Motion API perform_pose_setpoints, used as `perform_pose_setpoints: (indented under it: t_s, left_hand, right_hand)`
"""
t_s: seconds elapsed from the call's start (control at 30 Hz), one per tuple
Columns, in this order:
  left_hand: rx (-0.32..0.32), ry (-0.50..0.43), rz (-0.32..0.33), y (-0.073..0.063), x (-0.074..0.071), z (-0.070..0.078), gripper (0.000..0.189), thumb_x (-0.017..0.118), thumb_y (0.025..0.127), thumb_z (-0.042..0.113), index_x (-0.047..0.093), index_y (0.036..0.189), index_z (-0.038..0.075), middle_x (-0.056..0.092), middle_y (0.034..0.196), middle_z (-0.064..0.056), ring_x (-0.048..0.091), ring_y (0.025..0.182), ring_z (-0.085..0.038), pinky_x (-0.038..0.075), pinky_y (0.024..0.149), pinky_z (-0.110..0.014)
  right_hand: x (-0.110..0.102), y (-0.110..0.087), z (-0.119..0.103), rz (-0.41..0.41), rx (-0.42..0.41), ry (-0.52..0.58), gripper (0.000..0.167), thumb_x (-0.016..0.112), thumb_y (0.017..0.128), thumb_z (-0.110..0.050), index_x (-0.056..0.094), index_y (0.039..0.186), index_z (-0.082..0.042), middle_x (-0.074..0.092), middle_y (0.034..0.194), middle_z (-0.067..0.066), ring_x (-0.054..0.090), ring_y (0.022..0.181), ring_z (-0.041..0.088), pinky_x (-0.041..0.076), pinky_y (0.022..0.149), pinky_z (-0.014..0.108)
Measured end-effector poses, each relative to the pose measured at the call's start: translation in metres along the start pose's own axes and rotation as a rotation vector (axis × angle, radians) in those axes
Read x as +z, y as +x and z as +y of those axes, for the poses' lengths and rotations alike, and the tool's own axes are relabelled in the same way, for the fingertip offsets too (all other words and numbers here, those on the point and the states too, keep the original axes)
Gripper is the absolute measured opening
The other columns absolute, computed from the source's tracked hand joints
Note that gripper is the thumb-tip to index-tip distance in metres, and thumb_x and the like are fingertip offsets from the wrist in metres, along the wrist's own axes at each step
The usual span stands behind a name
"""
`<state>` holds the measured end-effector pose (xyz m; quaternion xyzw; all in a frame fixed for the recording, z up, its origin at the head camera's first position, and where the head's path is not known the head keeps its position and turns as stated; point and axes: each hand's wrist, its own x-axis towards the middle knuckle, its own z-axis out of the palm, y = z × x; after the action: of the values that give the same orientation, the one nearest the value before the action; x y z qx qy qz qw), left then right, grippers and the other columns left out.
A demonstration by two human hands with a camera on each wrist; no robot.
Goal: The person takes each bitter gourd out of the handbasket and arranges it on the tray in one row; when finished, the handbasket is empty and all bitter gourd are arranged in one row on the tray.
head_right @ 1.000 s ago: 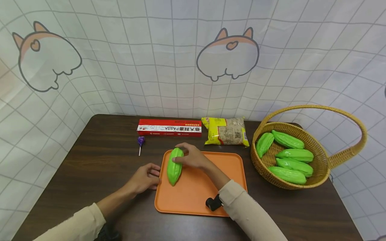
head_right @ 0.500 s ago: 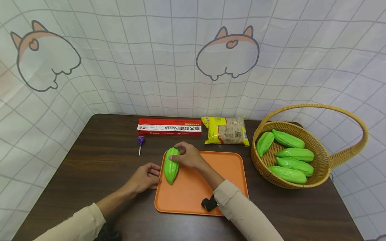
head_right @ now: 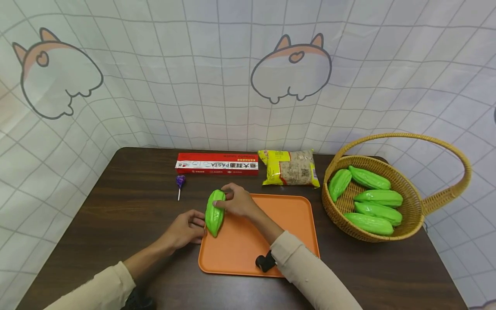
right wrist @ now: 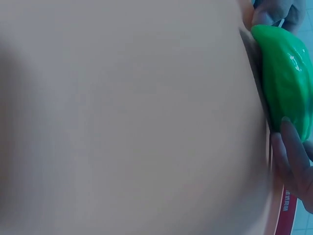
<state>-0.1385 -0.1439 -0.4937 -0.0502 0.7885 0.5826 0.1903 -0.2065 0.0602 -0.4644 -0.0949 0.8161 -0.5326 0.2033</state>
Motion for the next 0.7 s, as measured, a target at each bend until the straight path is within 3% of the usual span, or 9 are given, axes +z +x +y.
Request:
perform_pose_setpoints:
  t_s: [0.3, 0.7]
  left_hand:
    - [0.001, -0.008, -0.002, -0.001, 0.0, 0.001, 0.044, 0.074, 0.081, 0.001, 0.059, 0.122, -0.001, 0.063, 0.107, -0.015, 0.068, 0.082, -0.019, 0.064, 0.064, -0.037]
    - [0.005, 0.006, -0.001, -0.001, 0.0, 0.0, 0.043, 0.074, 0.081, 0.001, 0.059, 0.122, -0.001, 0.063, 0.107, -0.016, 0.068, 0.082, -0.02, 0.064, 0.064, -0.036]
  right_hand:
    - [0.0, 0.002, 0.001, -0.006, 0.006, 0.021, 0.058, 0.077, 0.088, -0.026, 0.052, 0.137, -0.004, 0.067, 0.119, 0.018, 0.069, 0.094, 0.022, 0.06, 0.08, 0.036]
    - [-0.012, -0.003, -0.001, 0.008, -0.027, 0.063, 0.06, 0.077, 0.088, -0.027, 0.052, 0.138, -0.004, 0.062, 0.125, 0.019, 0.069, 0.098, 0.031, 0.062, 0.082, 0.043]
